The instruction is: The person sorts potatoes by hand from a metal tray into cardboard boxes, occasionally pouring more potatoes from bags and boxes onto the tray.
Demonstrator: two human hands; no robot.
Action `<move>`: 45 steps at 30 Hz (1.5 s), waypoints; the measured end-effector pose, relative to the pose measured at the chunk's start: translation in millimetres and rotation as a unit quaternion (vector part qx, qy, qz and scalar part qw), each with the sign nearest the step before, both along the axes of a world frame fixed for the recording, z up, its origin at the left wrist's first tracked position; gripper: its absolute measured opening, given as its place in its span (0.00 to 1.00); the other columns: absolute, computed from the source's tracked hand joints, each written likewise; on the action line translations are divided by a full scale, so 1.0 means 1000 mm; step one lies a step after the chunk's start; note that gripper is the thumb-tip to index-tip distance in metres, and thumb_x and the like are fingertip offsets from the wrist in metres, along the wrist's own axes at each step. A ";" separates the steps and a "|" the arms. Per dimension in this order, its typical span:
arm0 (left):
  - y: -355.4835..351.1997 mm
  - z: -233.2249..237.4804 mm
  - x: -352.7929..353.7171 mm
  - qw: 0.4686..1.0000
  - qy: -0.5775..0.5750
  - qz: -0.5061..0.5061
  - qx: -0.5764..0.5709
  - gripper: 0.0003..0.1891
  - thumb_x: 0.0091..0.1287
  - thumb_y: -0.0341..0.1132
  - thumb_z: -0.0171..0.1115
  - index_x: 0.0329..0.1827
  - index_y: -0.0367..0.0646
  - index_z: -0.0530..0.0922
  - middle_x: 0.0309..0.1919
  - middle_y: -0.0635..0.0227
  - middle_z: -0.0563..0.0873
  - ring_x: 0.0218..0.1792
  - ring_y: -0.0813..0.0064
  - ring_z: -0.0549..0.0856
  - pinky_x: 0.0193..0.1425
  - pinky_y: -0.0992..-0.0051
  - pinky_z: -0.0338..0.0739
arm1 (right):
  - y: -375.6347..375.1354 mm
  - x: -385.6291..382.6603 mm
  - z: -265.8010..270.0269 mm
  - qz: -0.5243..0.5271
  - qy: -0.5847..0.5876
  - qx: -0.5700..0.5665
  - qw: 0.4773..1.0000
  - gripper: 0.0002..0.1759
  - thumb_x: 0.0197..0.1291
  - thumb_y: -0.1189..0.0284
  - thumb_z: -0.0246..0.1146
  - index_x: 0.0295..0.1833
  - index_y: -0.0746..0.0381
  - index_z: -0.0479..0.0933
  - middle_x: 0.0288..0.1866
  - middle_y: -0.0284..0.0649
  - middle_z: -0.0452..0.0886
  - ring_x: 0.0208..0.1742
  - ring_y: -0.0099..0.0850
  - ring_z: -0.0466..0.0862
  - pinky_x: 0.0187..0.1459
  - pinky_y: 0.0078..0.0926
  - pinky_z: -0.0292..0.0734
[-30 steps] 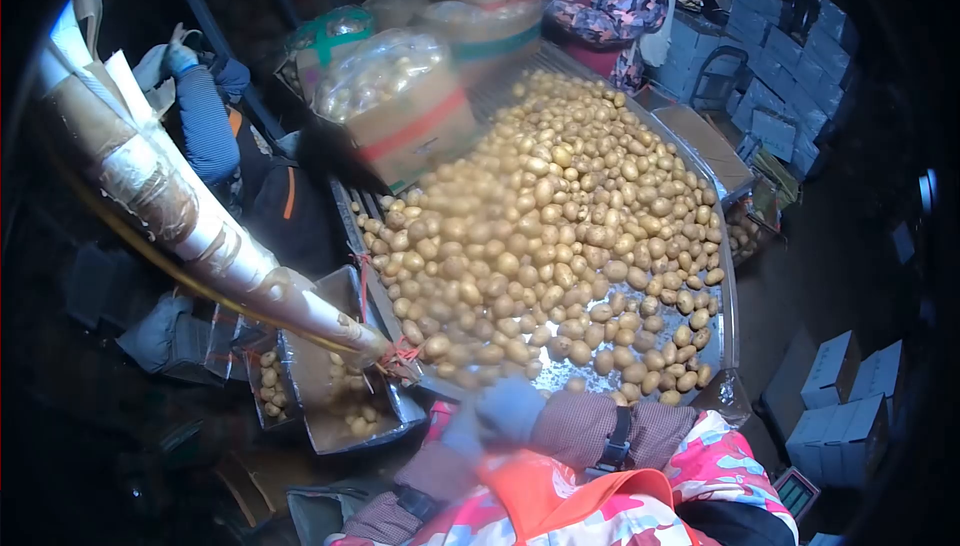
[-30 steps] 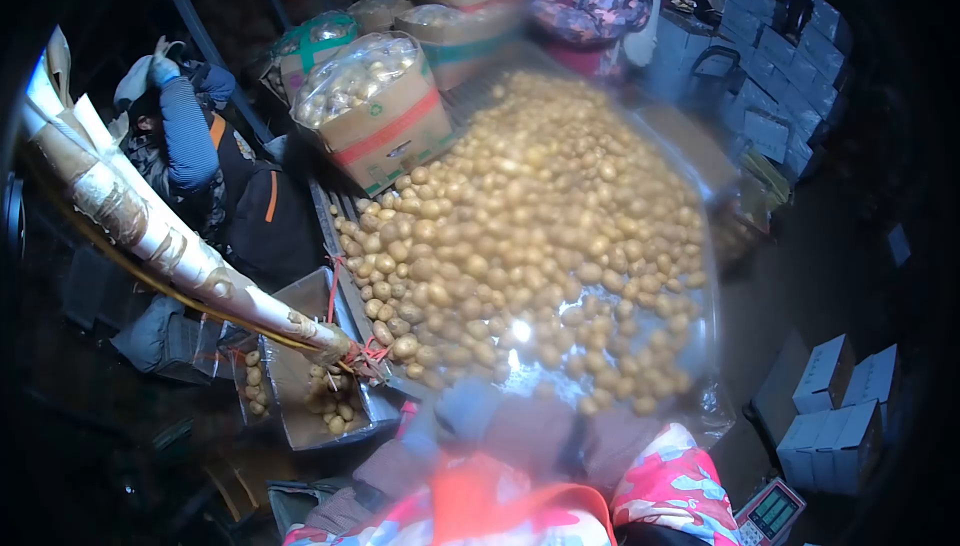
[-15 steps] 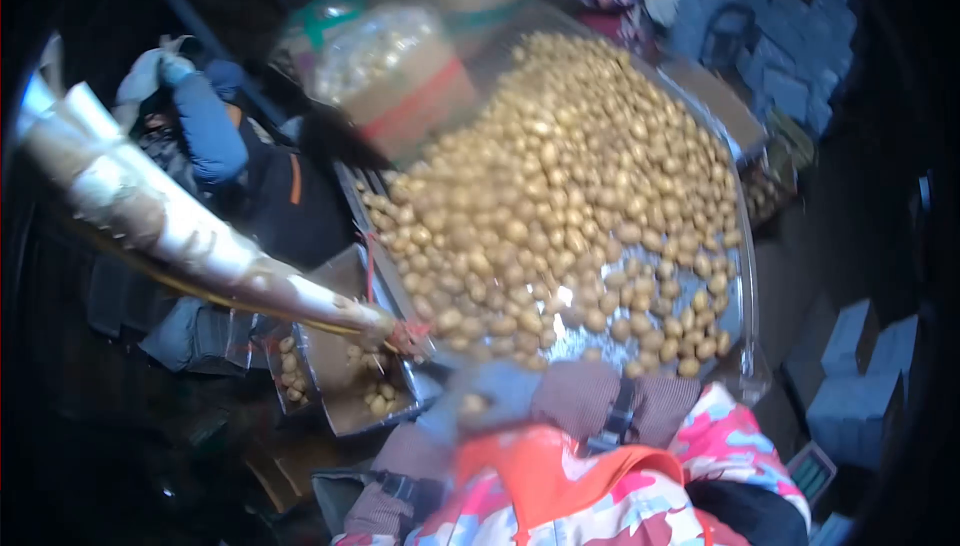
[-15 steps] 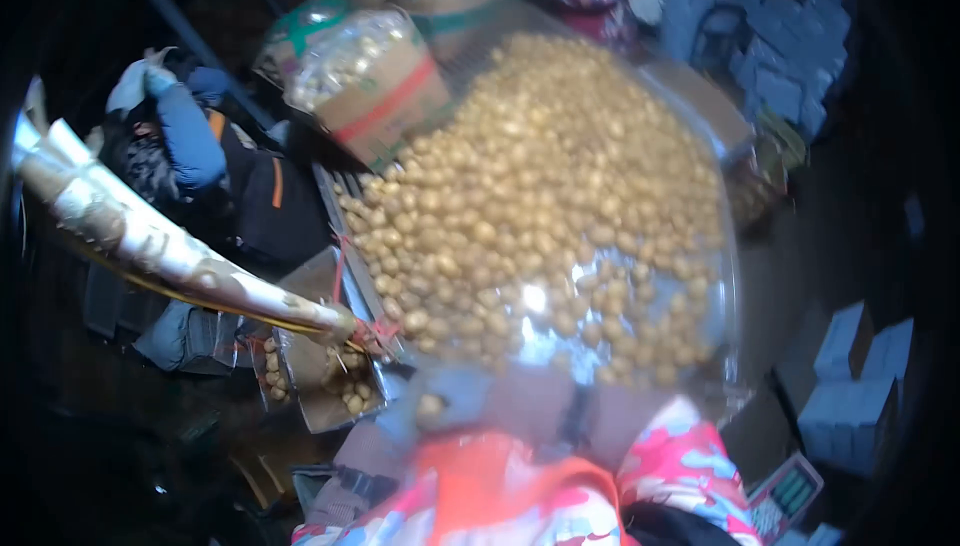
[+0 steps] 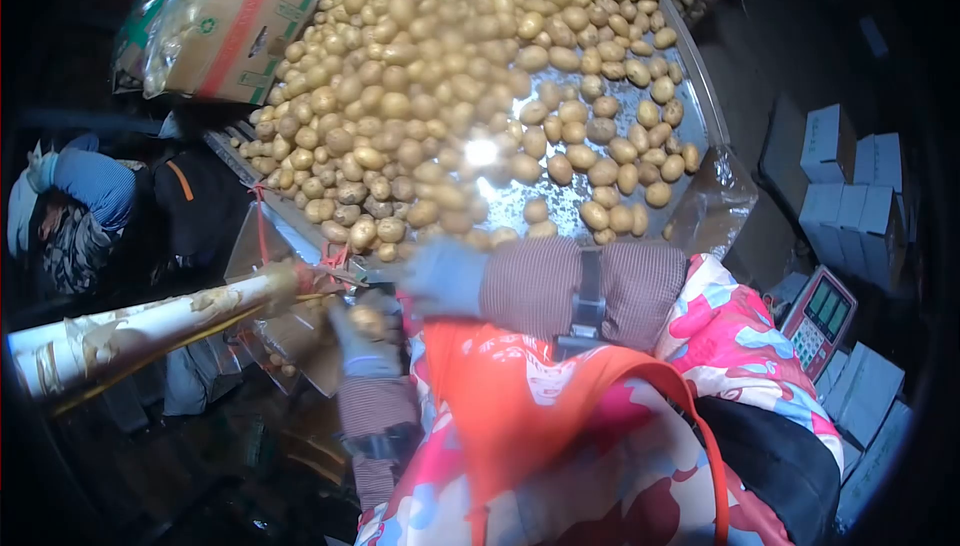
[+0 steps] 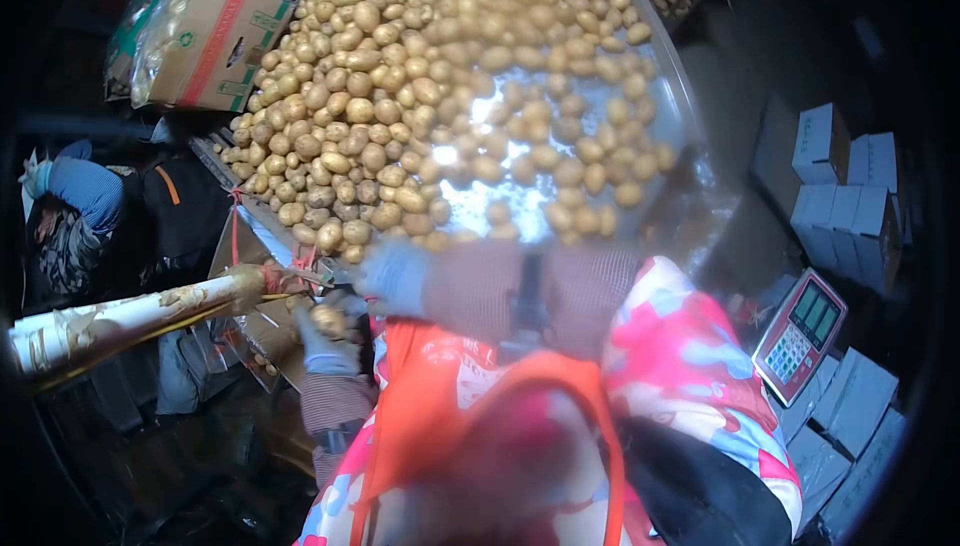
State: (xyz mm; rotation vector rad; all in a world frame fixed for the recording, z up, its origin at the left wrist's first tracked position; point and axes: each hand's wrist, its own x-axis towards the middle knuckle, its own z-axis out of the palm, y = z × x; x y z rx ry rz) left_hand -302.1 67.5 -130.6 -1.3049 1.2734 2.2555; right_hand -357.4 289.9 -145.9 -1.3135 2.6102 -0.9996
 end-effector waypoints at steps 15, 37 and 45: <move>0.062 -0.020 -0.015 0.962 -0.005 -0.270 -0.043 0.32 0.83 0.58 0.44 0.65 0.35 0.77 0.45 0.53 0.90 0.29 0.70 0.86 0.27 0.77 0.78 | 0.275 0.103 -0.068 -0.394 0.033 0.136 0.908 0.28 0.51 0.64 0.72 0.60 0.57 0.79 0.62 0.48 0.79 0.60 0.49 0.79 0.59 0.50 0.74; 0.116 -0.052 -0.055 0.948 -0.061 -0.310 -0.038 0.33 0.82 0.60 0.39 0.68 0.38 0.76 0.50 0.54 0.91 0.33 0.67 0.88 0.29 0.71 0.80 | 0.322 0.023 -0.041 -0.468 -0.174 0.292 0.816 0.24 0.64 0.66 0.64 0.66 0.56 0.79 0.66 0.45 0.80 0.67 0.50 0.77 0.71 0.53 0.68; 0.109 -0.061 -0.055 0.938 -0.061 -0.335 -0.062 0.36 0.80 0.65 0.39 0.67 0.41 0.78 0.51 0.54 0.92 0.38 0.61 0.91 0.30 0.69 0.81 | 0.276 -0.124 -0.066 -0.374 0.015 0.223 0.900 0.22 0.61 0.80 0.63 0.59 0.52 0.84 0.59 0.44 0.84 0.62 0.46 0.83 0.62 0.40 0.79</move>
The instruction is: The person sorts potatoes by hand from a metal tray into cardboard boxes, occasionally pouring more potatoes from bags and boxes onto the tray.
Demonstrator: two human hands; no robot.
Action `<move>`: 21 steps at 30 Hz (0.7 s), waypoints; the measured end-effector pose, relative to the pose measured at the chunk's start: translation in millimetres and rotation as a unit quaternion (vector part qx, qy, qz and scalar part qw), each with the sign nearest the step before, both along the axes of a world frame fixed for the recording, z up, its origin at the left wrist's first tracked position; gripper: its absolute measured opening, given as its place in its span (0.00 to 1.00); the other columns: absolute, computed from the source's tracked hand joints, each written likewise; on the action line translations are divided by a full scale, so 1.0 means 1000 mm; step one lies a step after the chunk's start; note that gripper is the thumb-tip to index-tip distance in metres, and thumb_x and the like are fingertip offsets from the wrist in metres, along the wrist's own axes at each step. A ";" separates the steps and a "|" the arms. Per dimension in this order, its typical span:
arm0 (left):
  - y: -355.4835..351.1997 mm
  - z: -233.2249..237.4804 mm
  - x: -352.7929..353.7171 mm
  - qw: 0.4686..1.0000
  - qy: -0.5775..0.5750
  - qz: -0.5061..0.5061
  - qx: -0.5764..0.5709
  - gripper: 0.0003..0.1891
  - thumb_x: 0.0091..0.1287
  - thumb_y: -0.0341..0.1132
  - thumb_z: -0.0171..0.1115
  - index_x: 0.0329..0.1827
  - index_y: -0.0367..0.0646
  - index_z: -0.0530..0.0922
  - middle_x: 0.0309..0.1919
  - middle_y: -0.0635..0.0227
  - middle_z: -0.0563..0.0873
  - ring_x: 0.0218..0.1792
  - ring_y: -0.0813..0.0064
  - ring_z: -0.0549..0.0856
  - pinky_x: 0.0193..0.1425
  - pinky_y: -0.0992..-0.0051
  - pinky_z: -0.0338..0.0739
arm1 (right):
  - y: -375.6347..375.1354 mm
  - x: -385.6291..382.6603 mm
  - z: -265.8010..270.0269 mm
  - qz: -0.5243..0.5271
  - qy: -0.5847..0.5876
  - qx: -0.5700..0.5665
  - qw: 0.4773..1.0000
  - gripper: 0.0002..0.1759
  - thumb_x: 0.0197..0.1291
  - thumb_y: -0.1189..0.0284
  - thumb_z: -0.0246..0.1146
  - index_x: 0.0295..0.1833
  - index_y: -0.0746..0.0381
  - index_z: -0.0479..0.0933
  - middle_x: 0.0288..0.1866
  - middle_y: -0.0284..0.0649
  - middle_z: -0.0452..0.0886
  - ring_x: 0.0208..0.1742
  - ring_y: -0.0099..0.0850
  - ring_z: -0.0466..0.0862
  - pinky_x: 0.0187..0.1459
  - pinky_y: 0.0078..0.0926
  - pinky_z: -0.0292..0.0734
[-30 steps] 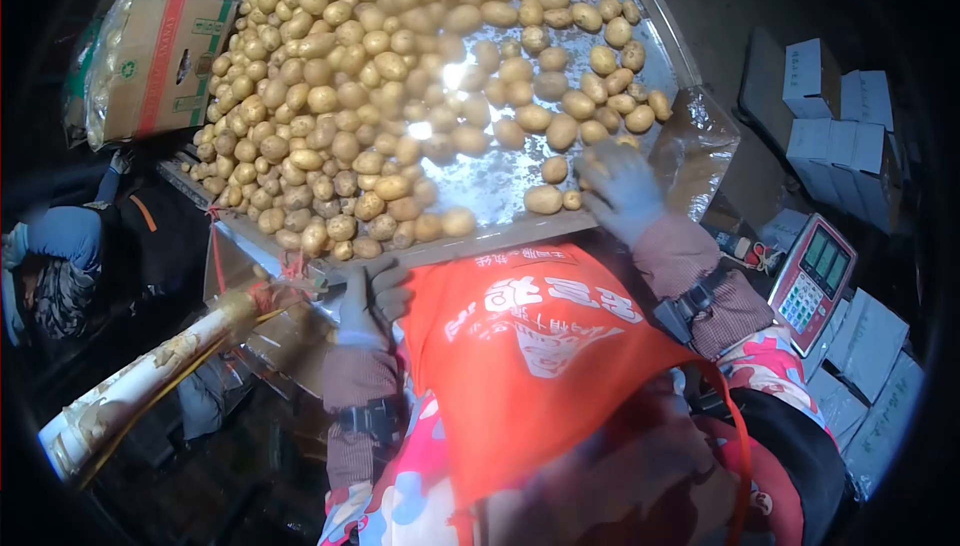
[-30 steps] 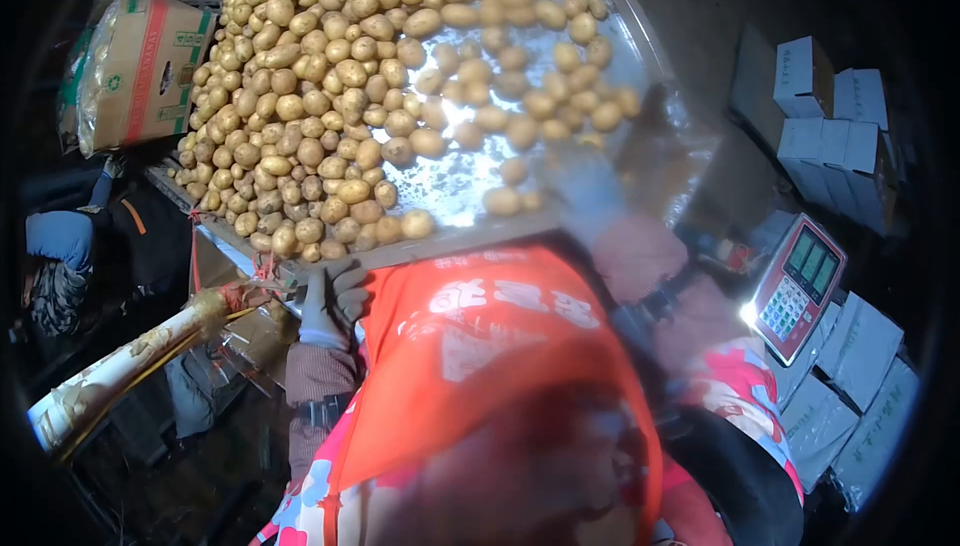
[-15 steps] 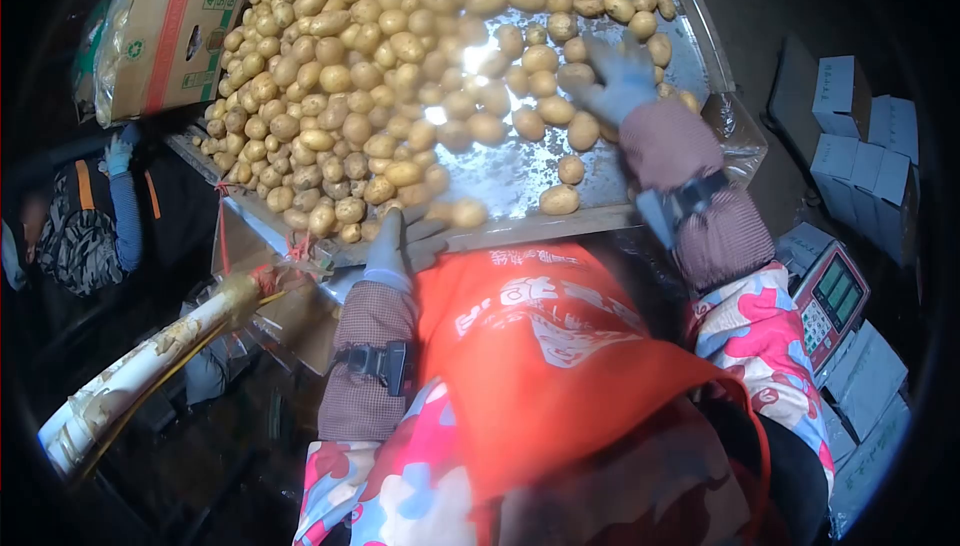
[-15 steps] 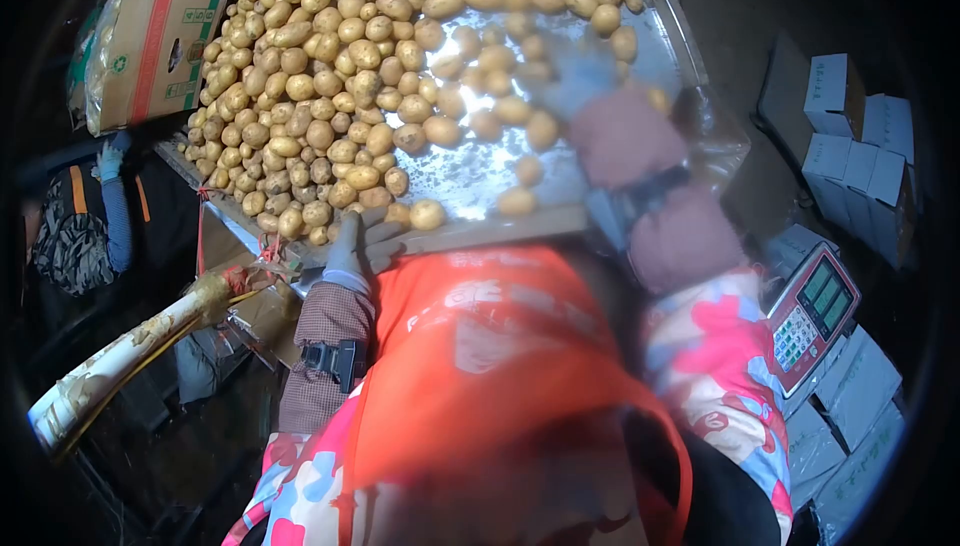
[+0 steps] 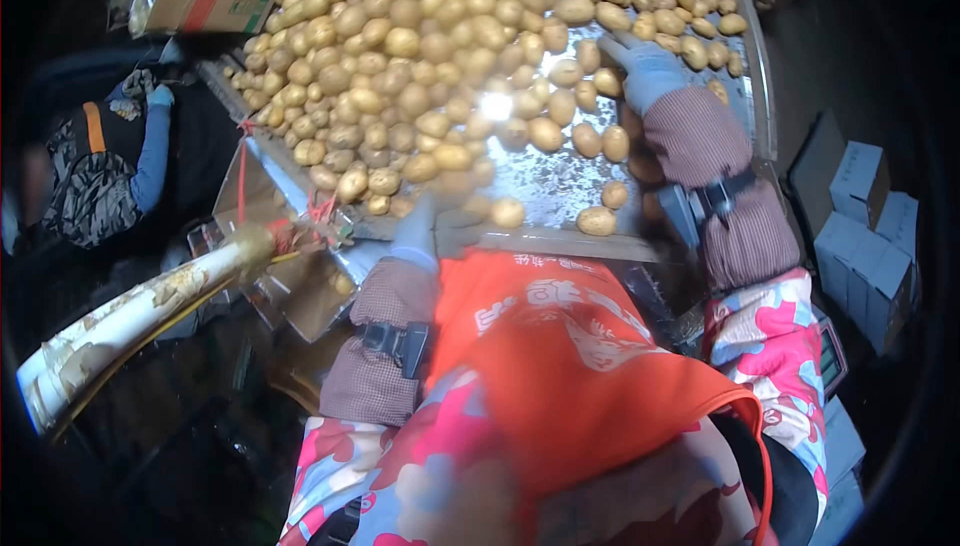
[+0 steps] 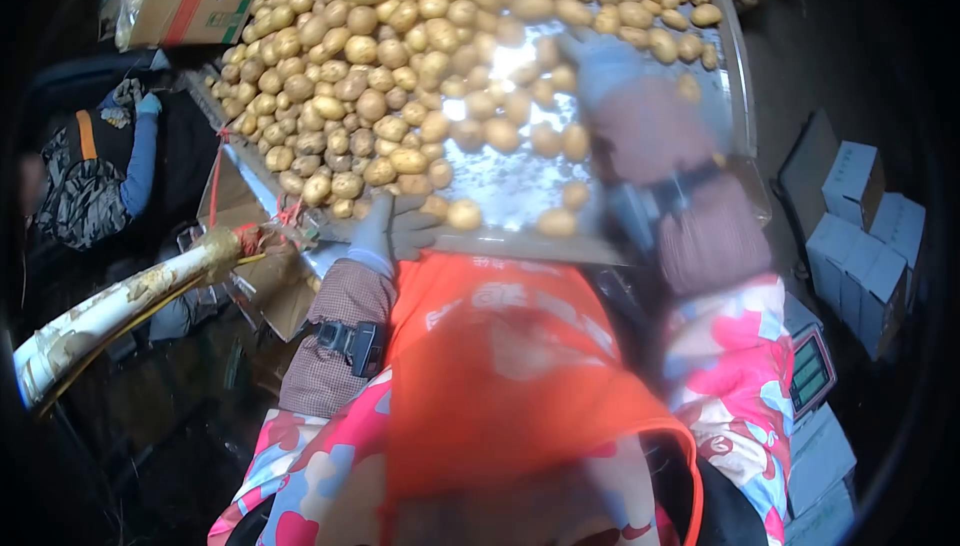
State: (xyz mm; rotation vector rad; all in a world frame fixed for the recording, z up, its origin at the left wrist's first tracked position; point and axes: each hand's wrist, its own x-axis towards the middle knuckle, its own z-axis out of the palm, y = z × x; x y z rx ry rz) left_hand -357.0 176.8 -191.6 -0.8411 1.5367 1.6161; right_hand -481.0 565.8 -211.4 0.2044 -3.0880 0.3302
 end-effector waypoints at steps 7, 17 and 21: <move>-0.001 -0.009 0.001 0.985 -0.057 0.068 0.149 0.30 0.76 0.60 0.49 0.67 0.45 0.77 0.65 0.54 0.84 0.58 0.62 0.87 0.49 0.64 0.81 | 0.019 -0.021 0.002 -0.082 -0.116 -0.050 0.988 0.11 0.60 0.71 0.70 0.49 0.55 0.85 0.43 0.44 0.87 0.48 0.44 0.87 0.51 0.42 0.82; 0.070 0.035 -0.017 0.973 -0.023 0.037 0.229 0.22 0.81 0.44 0.51 0.72 0.45 0.71 0.67 0.54 0.82 0.50 0.61 0.88 0.46 0.64 0.85 | -0.040 0.010 0.043 -0.111 -0.113 -0.215 0.964 0.27 0.66 0.74 0.64 0.71 0.50 0.77 0.64 0.46 0.82 0.67 0.45 0.80 0.70 0.38 0.75; 0.037 0.042 -0.024 0.995 0.078 0.050 0.048 0.32 0.82 0.58 0.43 0.77 0.44 0.70 0.62 0.56 0.85 0.50 0.65 0.86 0.55 0.62 0.83 | 0.013 0.016 -0.011 -0.024 -0.043 0.026 0.998 0.33 0.69 0.62 0.62 0.80 0.45 0.68 0.68 0.47 0.80 0.70 0.52 0.77 0.73 0.46 0.70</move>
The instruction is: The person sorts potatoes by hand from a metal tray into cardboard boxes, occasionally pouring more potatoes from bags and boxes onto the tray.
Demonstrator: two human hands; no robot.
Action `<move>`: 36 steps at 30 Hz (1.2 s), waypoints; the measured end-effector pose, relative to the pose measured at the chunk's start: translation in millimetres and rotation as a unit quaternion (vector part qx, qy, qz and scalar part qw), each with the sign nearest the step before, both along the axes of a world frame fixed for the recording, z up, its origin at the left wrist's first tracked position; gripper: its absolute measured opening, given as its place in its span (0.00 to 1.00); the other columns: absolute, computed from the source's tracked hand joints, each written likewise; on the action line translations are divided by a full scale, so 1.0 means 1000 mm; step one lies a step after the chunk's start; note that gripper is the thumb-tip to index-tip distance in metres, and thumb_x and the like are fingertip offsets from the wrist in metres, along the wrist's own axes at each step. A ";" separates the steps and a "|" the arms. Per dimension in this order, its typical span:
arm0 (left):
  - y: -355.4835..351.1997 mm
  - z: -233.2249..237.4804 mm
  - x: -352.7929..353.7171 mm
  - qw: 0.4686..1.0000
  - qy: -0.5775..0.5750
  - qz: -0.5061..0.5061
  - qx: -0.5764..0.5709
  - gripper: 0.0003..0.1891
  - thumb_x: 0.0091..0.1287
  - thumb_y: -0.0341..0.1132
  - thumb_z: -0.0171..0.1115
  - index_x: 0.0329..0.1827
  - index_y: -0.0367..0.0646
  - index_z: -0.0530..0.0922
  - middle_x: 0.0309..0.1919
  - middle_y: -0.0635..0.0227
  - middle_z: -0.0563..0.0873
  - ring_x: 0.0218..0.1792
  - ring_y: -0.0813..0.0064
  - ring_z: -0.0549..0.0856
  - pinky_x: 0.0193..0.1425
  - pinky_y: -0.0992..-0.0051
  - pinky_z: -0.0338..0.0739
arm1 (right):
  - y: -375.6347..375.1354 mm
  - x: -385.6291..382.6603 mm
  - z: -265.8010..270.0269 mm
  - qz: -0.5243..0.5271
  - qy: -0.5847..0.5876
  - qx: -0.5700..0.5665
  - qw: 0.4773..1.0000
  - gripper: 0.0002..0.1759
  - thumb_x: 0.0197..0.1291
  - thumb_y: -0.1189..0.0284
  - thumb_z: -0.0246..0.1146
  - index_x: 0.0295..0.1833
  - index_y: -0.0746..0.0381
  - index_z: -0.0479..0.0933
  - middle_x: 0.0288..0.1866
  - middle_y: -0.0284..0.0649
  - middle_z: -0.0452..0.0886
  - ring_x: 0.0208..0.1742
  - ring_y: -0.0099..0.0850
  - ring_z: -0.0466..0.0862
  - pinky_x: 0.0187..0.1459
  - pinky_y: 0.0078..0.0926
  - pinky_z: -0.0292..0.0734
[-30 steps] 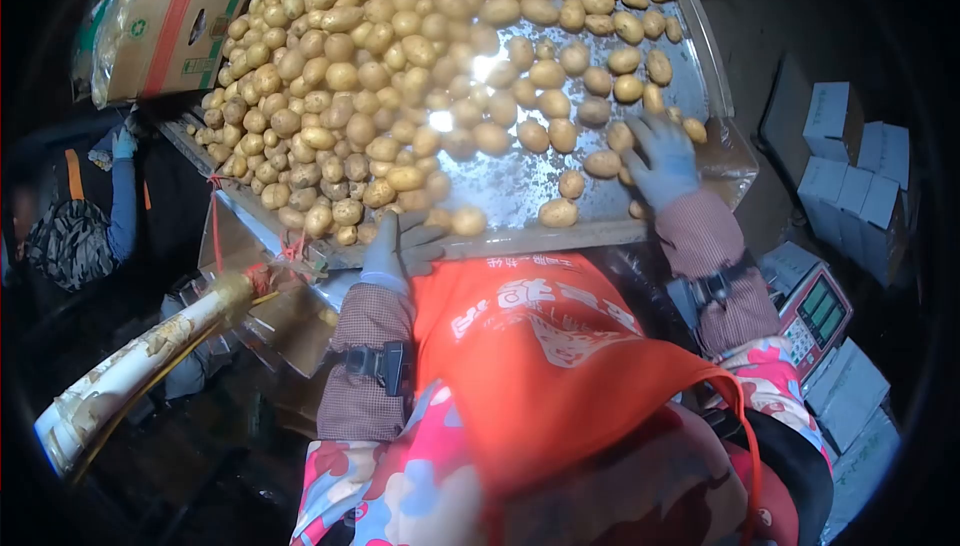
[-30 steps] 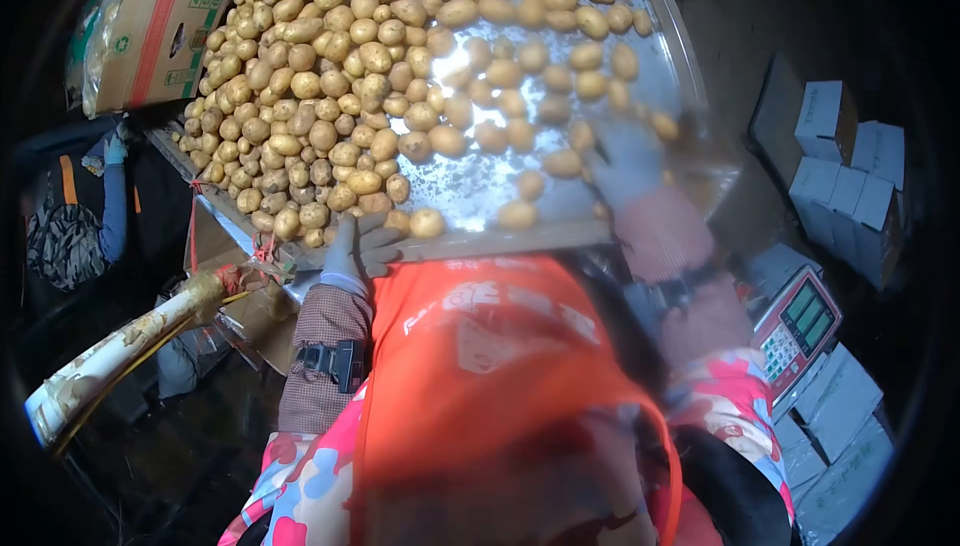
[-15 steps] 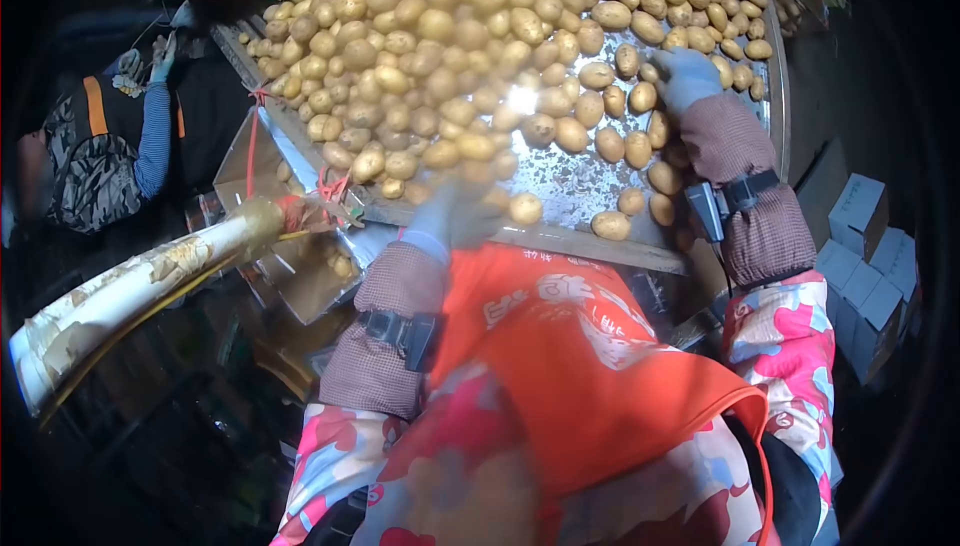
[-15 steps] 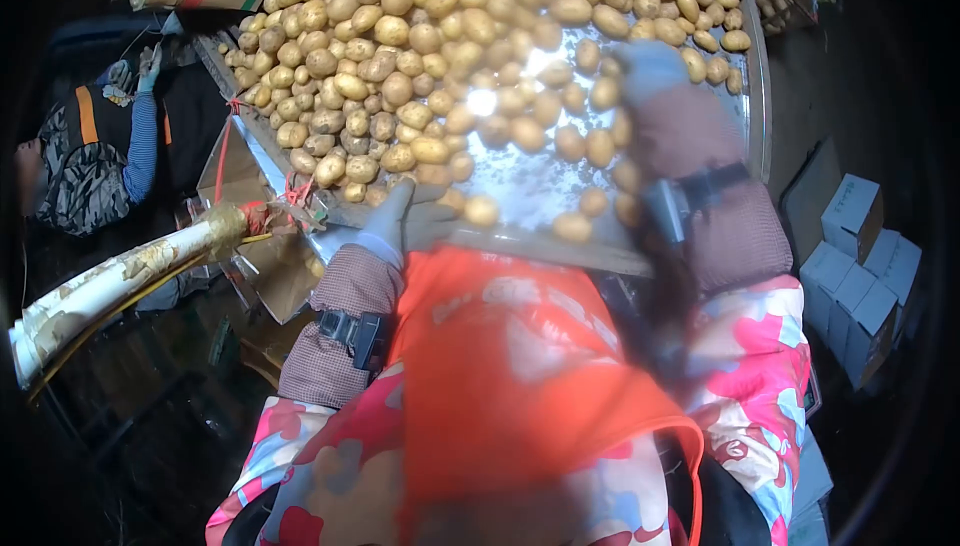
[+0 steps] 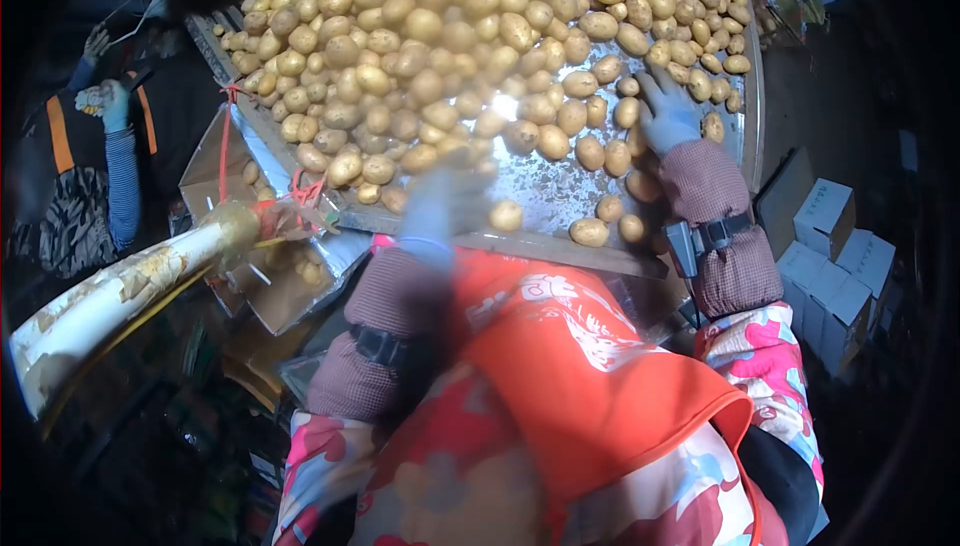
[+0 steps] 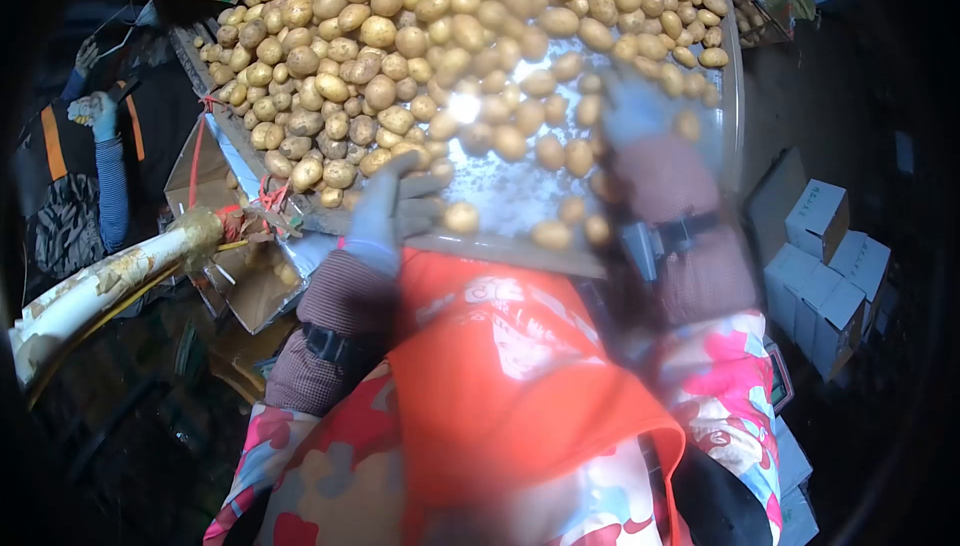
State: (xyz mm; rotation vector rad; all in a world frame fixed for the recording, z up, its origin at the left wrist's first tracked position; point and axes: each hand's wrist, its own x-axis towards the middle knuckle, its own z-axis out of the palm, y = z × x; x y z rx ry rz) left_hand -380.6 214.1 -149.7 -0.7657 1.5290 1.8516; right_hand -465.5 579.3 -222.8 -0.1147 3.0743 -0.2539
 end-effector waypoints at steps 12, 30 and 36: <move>0.078 -0.046 -0.025 0.962 -0.121 -0.207 0.131 0.30 0.78 0.58 0.52 0.75 0.49 0.72 0.57 0.54 0.87 0.53 0.58 0.87 0.55 0.61 0.81 | 0.000 -0.014 0.009 -0.065 -0.175 -0.055 0.981 0.24 0.73 0.57 0.61 0.70 0.51 0.78 0.66 0.50 0.82 0.71 0.47 0.78 0.72 0.40 0.72; 0.028 -0.039 0.025 0.909 -0.154 0.134 0.363 0.13 0.75 0.41 0.64 0.49 0.40 0.79 0.56 0.55 0.85 0.59 0.67 0.82 0.51 0.79 0.82 | -0.117 -0.010 0.049 0.026 -0.168 -0.126 0.977 0.20 0.69 0.69 0.64 0.66 0.56 0.81 0.61 0.45 0.84 0.57 0.45 0.85 0.58 0.39 0.81; -0.020 -0.016 0.060 0.975 0.215 -0.048 0.027 0.10 0.72 0.37 0.66 0.41 0.41 0.75 0.60 0.55 0.84 0.54 0.72 0.81 0.49 0.80 0.80 | -0.134 -0.018 0.045 0.101 -0.142 0.176 0.969 0.20 0.69 0.64 0.65 0.64 0.57 0.82 0.57 0.44 0.86 0.52 0.44 0.86 0.54 0.41 0.82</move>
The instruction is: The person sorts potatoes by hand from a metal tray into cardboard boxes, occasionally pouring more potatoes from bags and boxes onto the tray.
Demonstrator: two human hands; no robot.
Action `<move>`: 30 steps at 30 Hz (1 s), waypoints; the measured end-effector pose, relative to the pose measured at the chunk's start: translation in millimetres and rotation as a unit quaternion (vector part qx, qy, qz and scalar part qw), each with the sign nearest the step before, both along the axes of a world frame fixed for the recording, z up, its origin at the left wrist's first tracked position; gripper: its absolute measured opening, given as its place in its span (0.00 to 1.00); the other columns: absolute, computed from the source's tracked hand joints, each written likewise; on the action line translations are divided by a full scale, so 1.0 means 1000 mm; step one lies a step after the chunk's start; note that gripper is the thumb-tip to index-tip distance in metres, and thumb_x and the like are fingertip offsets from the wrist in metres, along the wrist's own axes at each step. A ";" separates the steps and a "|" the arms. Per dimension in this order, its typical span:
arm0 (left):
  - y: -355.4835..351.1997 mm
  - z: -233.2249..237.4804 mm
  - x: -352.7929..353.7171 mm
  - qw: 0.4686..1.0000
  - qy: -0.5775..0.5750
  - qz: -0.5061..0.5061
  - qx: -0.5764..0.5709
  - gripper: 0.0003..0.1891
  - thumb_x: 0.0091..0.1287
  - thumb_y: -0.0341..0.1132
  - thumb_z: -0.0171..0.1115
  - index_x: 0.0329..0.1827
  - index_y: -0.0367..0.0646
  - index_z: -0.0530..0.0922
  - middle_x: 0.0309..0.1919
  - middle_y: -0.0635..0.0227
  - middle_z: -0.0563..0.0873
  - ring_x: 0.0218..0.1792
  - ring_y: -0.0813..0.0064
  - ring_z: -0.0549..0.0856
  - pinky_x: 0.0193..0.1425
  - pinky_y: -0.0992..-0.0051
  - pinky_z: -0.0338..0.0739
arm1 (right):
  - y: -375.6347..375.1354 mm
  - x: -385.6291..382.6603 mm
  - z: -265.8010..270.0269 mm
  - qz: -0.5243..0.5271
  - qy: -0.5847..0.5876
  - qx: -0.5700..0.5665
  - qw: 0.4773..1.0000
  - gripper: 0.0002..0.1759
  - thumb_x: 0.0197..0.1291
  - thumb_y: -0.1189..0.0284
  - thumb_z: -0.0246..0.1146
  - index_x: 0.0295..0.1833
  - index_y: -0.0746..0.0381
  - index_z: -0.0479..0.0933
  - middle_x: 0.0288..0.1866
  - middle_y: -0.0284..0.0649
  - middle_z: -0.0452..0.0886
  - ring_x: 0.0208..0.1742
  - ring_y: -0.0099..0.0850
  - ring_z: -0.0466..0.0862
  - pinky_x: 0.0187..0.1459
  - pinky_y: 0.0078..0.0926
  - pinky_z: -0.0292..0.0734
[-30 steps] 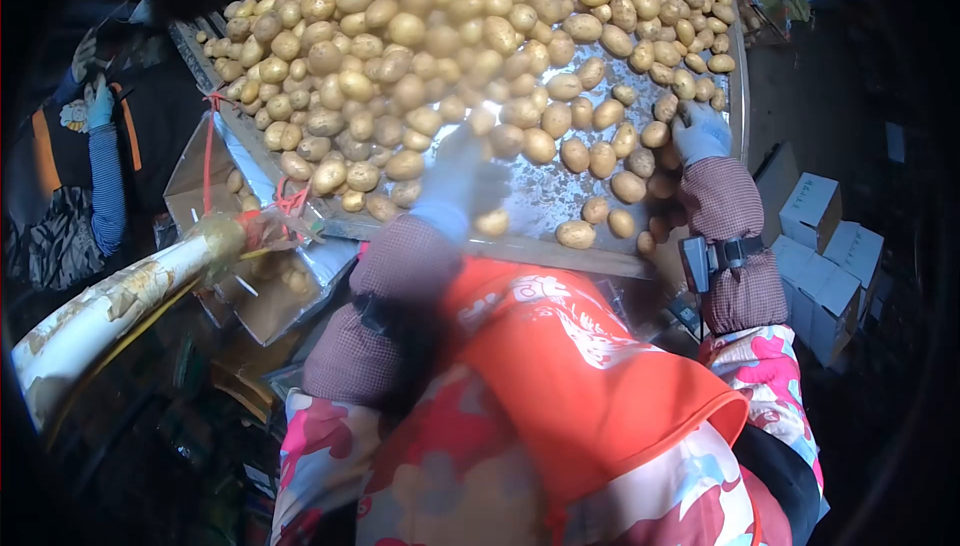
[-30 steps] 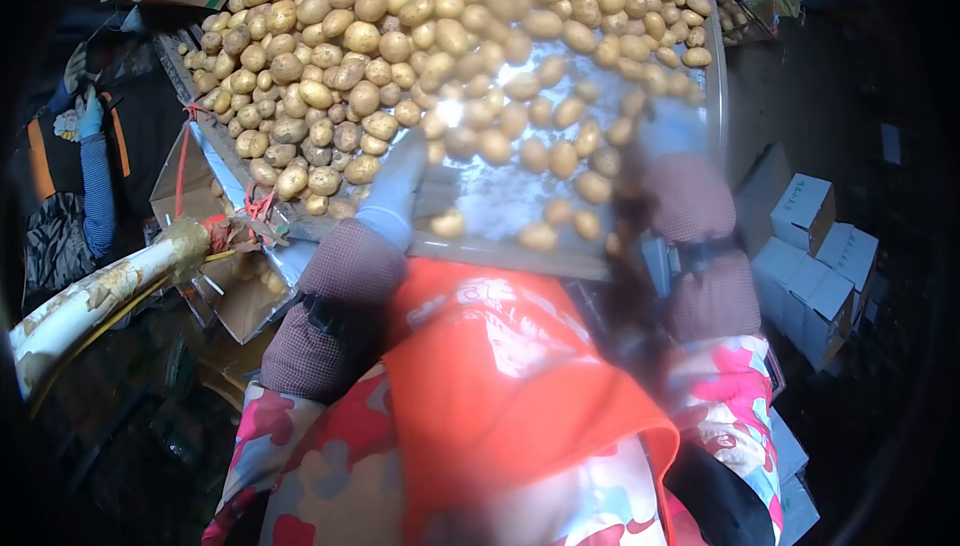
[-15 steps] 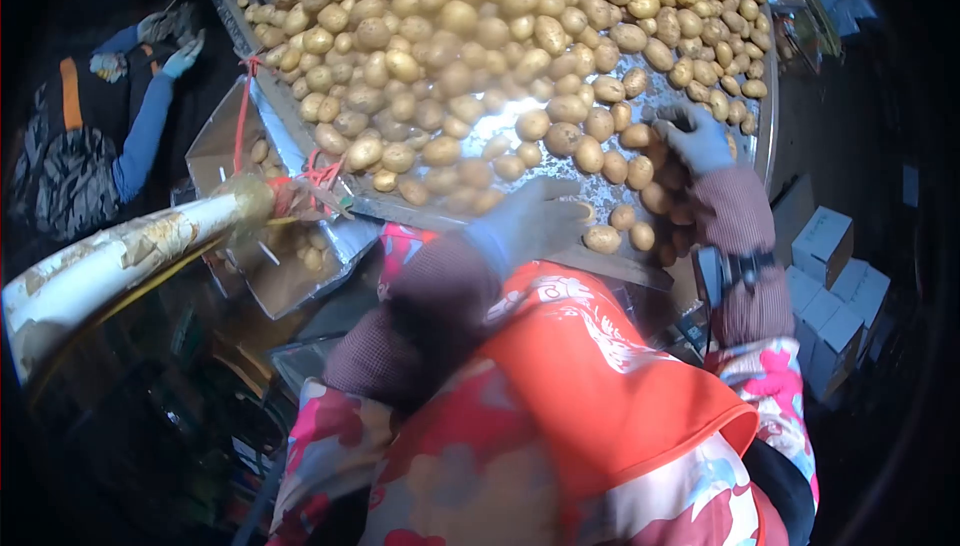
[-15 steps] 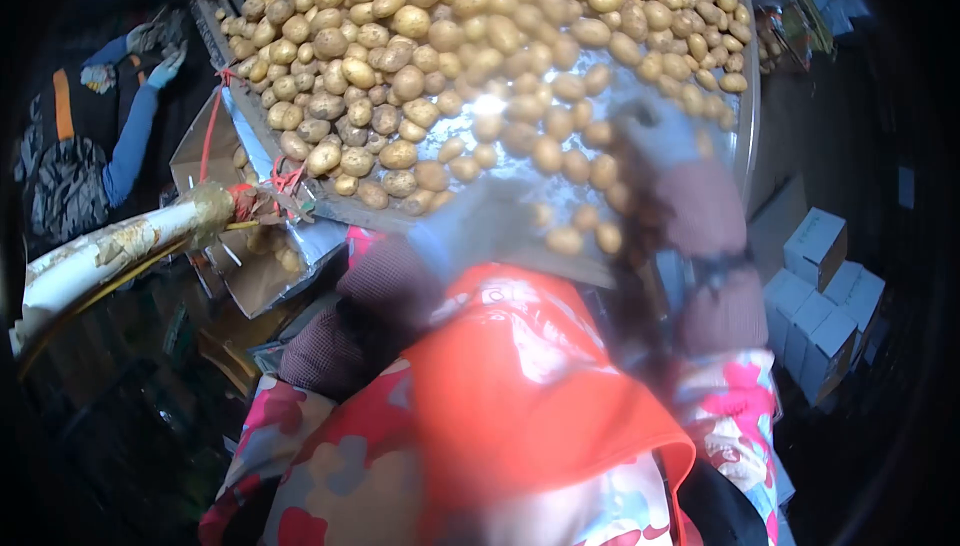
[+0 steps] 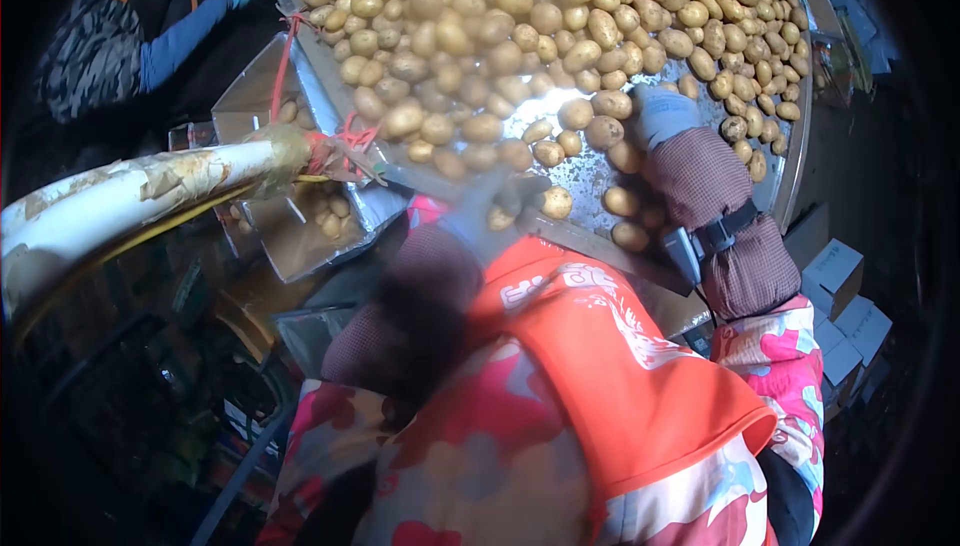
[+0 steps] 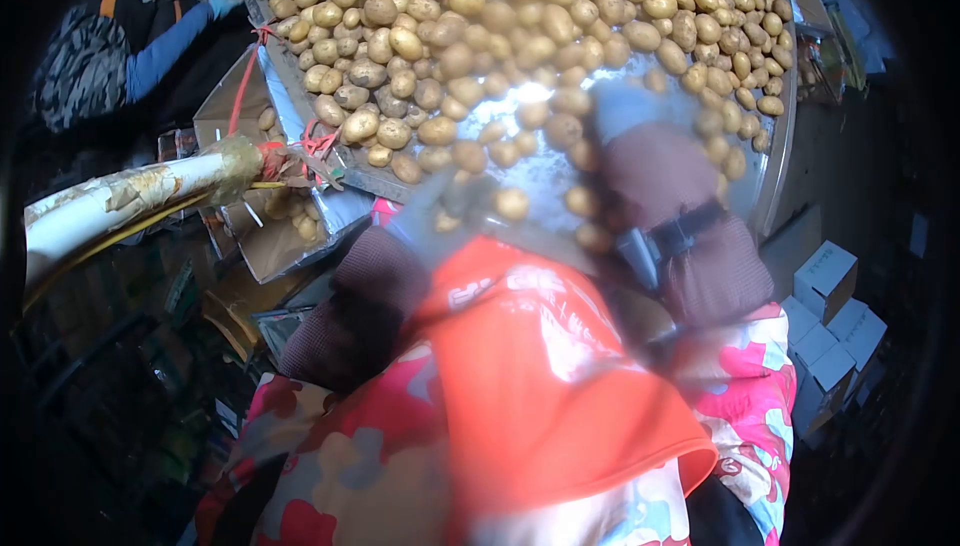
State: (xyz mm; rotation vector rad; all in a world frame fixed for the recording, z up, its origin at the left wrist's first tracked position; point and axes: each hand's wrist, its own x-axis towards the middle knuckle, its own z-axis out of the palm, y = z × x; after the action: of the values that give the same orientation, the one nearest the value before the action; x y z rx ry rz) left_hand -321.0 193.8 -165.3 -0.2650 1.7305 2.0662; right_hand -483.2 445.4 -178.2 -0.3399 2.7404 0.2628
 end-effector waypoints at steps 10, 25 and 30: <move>0.004 -0.023 -0.002 0.973 0.012 -0.170 0.158 0.25 0.73 0.34 0.64 0.73 0.47 0.74 0.63 0.55 0.83 0.58 0.75 0.82 0.49 0.81 0.79 | 0.019 0.067 0.049 -0.075 -0.195 -0.508 0.836 0.25 0.72 0.56 0.64 0.68 0.58 0.79 0.54 0.44 0.87 0.54 0.37 0.86 0.56 0.38 0.81; -0.019 0.013 -0.005 0.804 -0.302 0.250 0.447 0.25 0.75 0.53 0.58 0.63 0.42 0.77 0.56 0.57 0.84 0.64 0.51 0.82 0.61 0.50 0.85 | -0.053 0.054 0.054 0.069 -0.213 -0.494 0.840 0.28 0.69 0.61 0.69 0.71 0.59 0.76 0.61 0.52 0.82 0.63 0.48 0.82 0.66 0.39 0.75; -0.027 0.002 -0.002 0.768 -0.287 0.243 0.518 0.22 0.76 0.51 0.58 0.57 0.41 0.77 0.54 0.57 0.85 0.62 0.50 0.83 0.60 0.48 0.85 | -0.135 -0.034 0.021 0.215 0.122 -0.339 0.908 0.28 0.66 0.57 0.66 0.68 0.54 0.76 0.72 0.51 0.74 0.72 0.54 0.74 0.71 0.51 0.68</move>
State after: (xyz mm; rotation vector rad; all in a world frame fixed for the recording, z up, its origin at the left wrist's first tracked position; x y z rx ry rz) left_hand -323.4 166.4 -163.6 -0.9101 0.0241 2.5562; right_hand -516.9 310.5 -157.2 -1.1695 2.8820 -0.6031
